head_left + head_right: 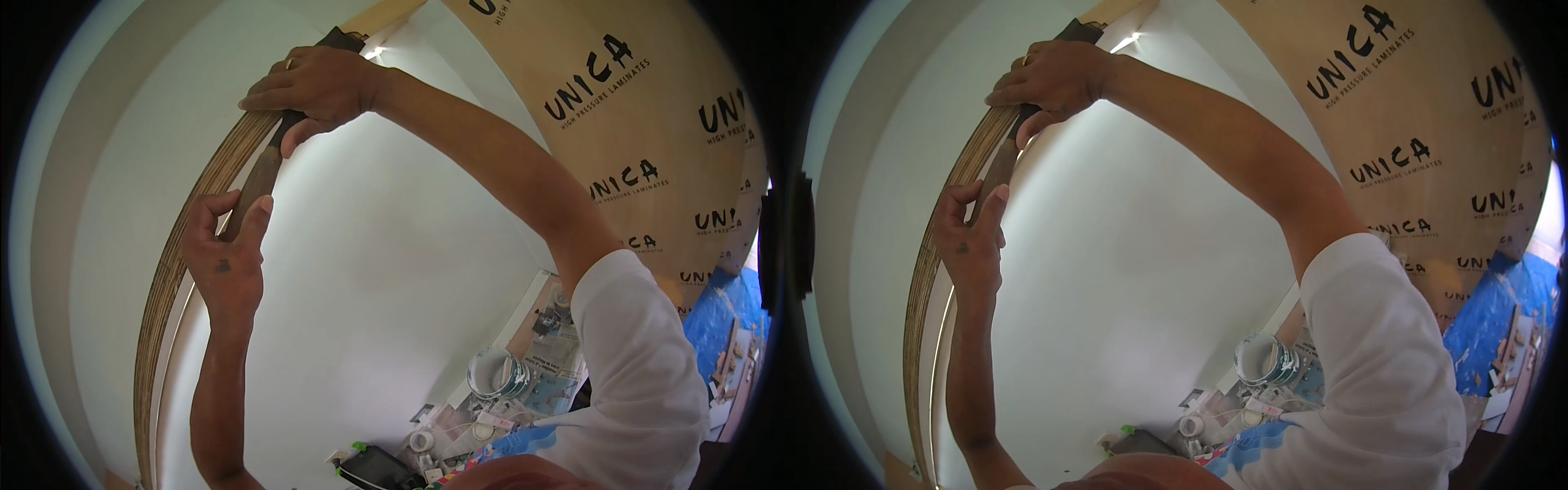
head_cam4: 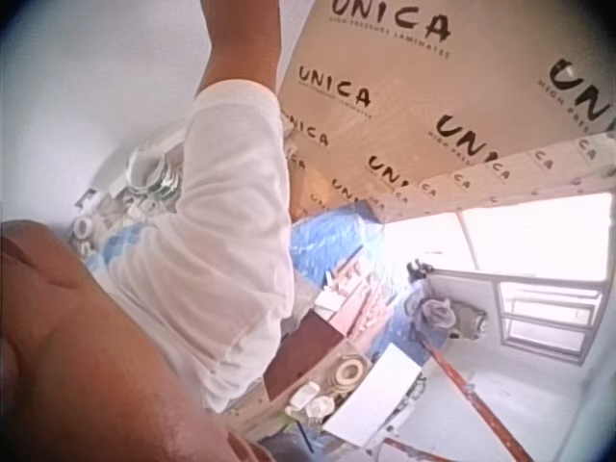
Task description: The person uses a flat metal tool to press a curved wooden molding strip against a wall. They repeatedly tap and slide the tool along the molding to secure it in place.
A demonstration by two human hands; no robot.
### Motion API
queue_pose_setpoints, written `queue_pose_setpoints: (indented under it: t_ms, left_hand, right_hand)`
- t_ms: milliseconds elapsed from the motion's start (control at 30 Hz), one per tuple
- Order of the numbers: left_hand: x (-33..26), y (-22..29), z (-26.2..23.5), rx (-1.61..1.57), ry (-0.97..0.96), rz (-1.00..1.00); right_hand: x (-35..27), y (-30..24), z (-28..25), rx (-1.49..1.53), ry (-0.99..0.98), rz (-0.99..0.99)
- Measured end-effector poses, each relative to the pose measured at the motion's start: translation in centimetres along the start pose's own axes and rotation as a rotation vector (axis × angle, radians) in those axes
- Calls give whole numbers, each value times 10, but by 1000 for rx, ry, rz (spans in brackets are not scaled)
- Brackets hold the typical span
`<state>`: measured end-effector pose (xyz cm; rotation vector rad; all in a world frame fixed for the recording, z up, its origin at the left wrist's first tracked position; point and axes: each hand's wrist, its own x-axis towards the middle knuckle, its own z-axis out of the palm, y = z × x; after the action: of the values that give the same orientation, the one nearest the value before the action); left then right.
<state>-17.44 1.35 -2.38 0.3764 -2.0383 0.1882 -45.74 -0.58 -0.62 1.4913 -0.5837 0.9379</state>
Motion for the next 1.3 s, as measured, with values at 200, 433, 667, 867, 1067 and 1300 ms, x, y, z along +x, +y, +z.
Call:
queue_pose_setpoints:
  t_ms: [200,433,667,867,1067,1300]
  left_hand:
    - [-14,-15,21,-90,49,47]
    - [-37,-17,56,-184,113,-43]
    - [-51,-2,71,-242,146,-191]
    - [-30,-10,51,-66,177,-17]
    - [-6,13,15,53,109,-103]
    - [-52,1,70,-225,162,-225]
  right_hand:
    - [-5,-1,-1,-31,-18,-34]
    - [-14,7,-5,-28,-42,-134]
    - [-15,8,-9,-28,-13,-225]
    - [-8,9,-8,-16,-6,-160]
    - [-3,4,-6,-47,64,-21]
    - [-13,10,-5,-13,18,-190]
